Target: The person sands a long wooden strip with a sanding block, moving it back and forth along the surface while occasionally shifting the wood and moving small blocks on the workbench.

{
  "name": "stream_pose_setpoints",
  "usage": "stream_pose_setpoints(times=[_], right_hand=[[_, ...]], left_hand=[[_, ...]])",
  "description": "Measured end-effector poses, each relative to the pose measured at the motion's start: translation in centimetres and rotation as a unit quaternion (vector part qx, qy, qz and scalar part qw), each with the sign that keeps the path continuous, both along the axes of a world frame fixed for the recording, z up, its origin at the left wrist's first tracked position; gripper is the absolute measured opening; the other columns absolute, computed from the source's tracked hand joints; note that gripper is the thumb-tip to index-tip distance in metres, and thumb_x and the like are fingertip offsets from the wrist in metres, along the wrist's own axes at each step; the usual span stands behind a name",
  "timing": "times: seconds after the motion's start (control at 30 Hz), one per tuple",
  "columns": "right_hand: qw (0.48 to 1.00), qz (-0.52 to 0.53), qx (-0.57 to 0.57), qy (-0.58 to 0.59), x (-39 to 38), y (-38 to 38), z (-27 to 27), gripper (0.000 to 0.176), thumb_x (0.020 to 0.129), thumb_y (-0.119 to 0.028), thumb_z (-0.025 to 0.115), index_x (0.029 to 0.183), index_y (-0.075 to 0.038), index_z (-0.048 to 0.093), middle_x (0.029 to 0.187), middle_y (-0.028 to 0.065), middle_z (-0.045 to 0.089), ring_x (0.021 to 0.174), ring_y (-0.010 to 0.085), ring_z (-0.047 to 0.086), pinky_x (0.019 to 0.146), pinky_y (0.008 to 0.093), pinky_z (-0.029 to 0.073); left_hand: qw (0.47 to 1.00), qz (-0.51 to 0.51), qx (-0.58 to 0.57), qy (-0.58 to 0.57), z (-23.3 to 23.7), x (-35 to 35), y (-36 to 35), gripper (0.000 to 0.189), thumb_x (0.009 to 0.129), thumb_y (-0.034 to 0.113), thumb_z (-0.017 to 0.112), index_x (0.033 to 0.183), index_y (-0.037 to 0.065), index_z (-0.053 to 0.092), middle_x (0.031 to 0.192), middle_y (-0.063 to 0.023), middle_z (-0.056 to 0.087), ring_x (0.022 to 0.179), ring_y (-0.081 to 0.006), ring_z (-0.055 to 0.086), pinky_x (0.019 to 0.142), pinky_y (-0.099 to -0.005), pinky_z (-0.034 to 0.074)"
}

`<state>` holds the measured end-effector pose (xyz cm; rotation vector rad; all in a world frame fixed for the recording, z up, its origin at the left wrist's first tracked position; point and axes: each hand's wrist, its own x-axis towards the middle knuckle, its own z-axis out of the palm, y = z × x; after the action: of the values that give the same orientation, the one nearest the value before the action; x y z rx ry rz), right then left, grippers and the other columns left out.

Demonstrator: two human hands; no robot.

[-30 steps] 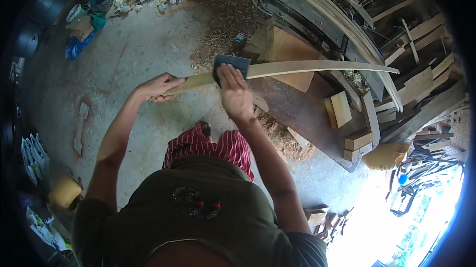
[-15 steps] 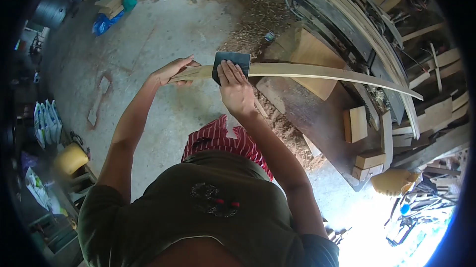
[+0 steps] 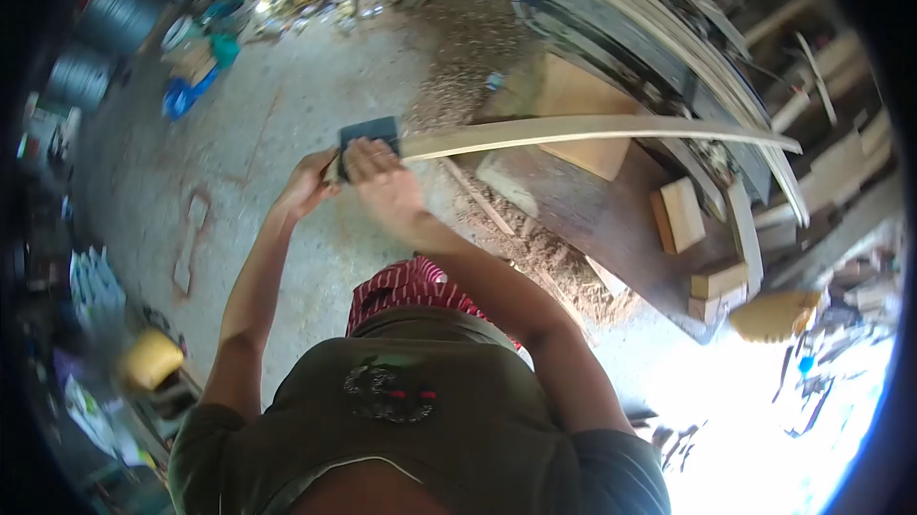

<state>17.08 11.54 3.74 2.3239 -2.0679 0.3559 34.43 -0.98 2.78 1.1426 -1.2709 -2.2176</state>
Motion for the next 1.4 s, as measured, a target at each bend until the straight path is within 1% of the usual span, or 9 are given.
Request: stream_pose_setpoints(times=[0.33,0.4,0.47,0.5,0.57,0.73,0.97,1.23,1.4], right_hand=[[0.953,-0.259,-0.156,-0.005,-22.1,10.5,-0.2,0.037,0.086,-0.001,0.052,0.122,0.004,0.059,0.139,0.0178,0.053,0.131,0.0306,0.049,0.111,0.0401,0.037],[0.920,-0.309,-0.240,-0.004,-23.0,10.2,-1.3,0.034,0.086,0.001,0.052,0.119,0.006,0.062,0.131,0.0191,0.059,0.125,0.0312,0.054,0.110,0.0444,0.038],[0.926,-0.284,-0.249,-0.013,-20.5,8.5,-3.3,0.036,0.091,-0.005,0.048,0.123,0.004,0.060,0.134,0.0181,0.057,0.129,0.0286,0.051,0.113,0.0427,0.034],[0.814,-0.210,-0.327,-0.431,-17.5,6.6,-5.1,0.037,0.093,-0.008,0.045,0.125,0.003,0.059,0.135,0.0171,0.057,0.129,0.0274,0.050,0.114,0.0402,0.034],[0.973,-0.160,-0.169,-0.007,-14.6,6.2,-3.6,0.045,0.089,-0.011,0.049,0.132,0.000,0.053,0.145,0.0135,0.048,0.134,0.0245,0.045,0.116,0.0363,0.030],[0.968,-0.195,-0.112,0.112,-21.6,9.6,-1.2,0.046,0.084,-0.007,0.052,0.130,-0.002,0.054,0.140,0.0099,0.052,0.133,0.0242,0.046,0.114,0.0386,0.032],[0.897,-0.356,-0.261,0.034,-32.5,9.7,-5.1,0.039,0.086,-0.002,0.050,0.123,-0.003,0.061,0.132,0.0163,0.058,0.126,0.0303,0.053,0.110,0.0419,0.038],[0.987,-0.105,-0.121,-0.018,-19.2,8.0,0.6,0.050,0.084,-0.009,0.053,0.133,0.001,0.053,0.146,0.0134,0.046,0.140,0.0244,0.039,0.119,0.0377,0.025],[0.941,-0.309,-0.135,-0.010,-32.4,10.5,-1.9,0.039,0.082,-0.004,0.053,0.120,0.000,0.059,0.132,0.0123,0.056,0.126,0.0258,0.049,0.111,0.0378,0.036]], left_hand=[[0.938,-0.120,-0.260,-0.198,2.9,-0.7,-0.4,0.033,0.101,0.032,0.051,0.114,0.004,0.063,0.089,-0.0070,0.069,0.066,-0.0110,0.054,0.060,-0.0254,0.043],[0.574,-0.047,-0.776,-0.257,4.2,-2.3,0.5,0.035,0.092,0.032,0.063,0.119,0.009,0.062,0.106,-0.0087,0.066,0.085,-0.0212,0.062,0.074,-0.0321,0.047],[0.546,-0.072,-0.795,-0.253,6.3,-6.3,3.4,0.040,0.087,0.031,0.067,0.122,0.011,0.060,0.111,-0.0094,0.064,0.096,-0.0264,0.060,0.081,-0.0356,0.047],[0.519,-0.096,-0.811,-0.252,7.0,-8.4,4.9,0.047,0.083,0.030,0.072,0.124,0.012,0.059,0.117,-0.0100,0.061,0.106,-0.0316,0.059,0.088,-0.0391,0.046],[0.526,-0.147,-0.788,-0.284,5.3,-11.8,7.0,0.049,0.081,0.026,0.072,0.126,0.014,0.057,0.115,-0.0105,0.063,0.102,-0.0327,0.061,0.087,-0.0415,0.048],[0.619,-0.228,-0.666,-0.348,2.2,-13.8,5.4,0.049,0.080,0.008,0.062,0.127,0.023,0.055,0.101,-0.0117,0.069,0.085,-0.0349,0.069,0.070,-0.0470,0.054],[0.712,-0.350,-0.506,-0.338,5.3,-14.9,3.0,0.043,0.085,0.016,0.063,0.128,0.017,0.056,0.094,-0.0157,0.069,0.089,-0.0338,0.067,0.076,-0.0431,0.051],[0.734,-0.356,-0.495,-0.299,4.9,-15.0,2.0,0.044,0.084,0.019,0.063,0.128,0.020,0.059,0.102,-0.0139,0.070,0.093,-0.0325,0.068,0.080,-0.0417,0.052],[0.736,-0.347,-0.480,-0.327,5.4,-15.2,2.1,0.044,0.083,0.019,0.064,0.127,0.020,0.060,0.102,-0.0134,0.070,0.093,-0.0314,0.068,0.080,-0.0404,0.052]])
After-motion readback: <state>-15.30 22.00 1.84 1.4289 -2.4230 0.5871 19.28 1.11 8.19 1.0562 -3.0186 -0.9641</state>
